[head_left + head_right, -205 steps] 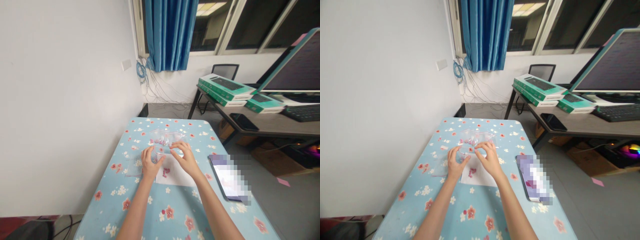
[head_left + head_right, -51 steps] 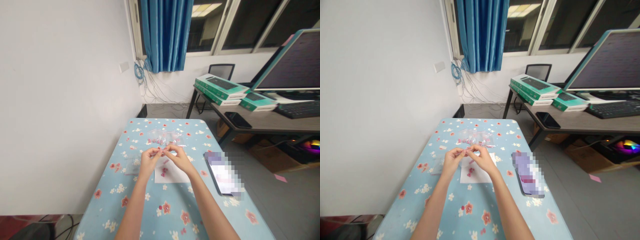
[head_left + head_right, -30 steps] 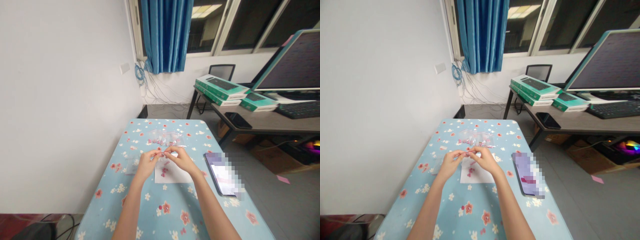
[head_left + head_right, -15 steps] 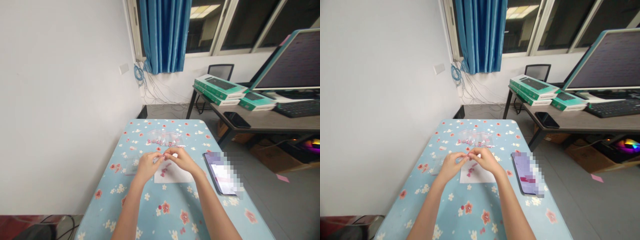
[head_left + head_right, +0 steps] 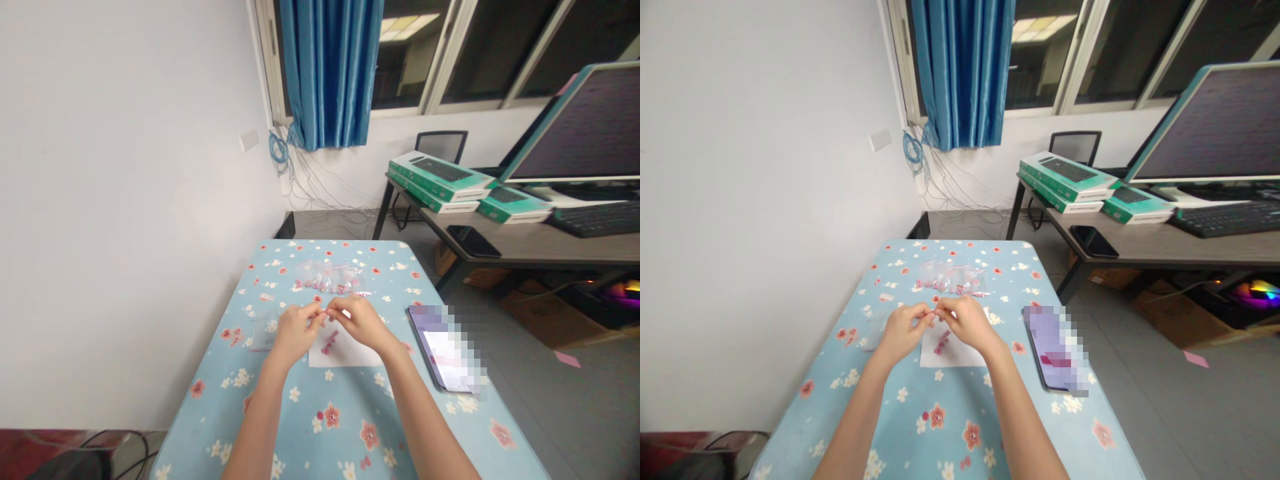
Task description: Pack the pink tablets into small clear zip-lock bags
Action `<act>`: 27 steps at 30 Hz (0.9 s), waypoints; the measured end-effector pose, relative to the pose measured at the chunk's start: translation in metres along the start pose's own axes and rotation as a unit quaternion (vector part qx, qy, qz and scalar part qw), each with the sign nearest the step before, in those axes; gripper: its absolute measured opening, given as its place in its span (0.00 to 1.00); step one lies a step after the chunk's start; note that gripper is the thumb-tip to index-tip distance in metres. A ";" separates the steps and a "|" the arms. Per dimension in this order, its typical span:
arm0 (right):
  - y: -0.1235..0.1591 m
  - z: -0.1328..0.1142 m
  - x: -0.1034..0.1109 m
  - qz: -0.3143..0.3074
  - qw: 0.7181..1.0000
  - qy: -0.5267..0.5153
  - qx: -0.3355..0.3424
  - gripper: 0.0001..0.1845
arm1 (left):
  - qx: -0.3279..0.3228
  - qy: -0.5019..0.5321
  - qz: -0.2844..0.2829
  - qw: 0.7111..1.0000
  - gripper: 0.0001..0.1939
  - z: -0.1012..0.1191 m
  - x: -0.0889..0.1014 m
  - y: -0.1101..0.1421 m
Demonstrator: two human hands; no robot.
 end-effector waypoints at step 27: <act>0.008 0.013 0.024 0.048 0.997 -0.045 -0.026 0.14 | 0.007 0.081 0.018 0.997 0.16 -0.013 0.001 0.008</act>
Point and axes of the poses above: each hand's wrist, its own y-axis away from the middle knuckle, its own x-axis out of the back of the hand, z = x × y, the point moved 8 cm from there along -y, towards the middle knuckle, and after that the axes turned 12 degrees about -y, right-handed, at the moved point
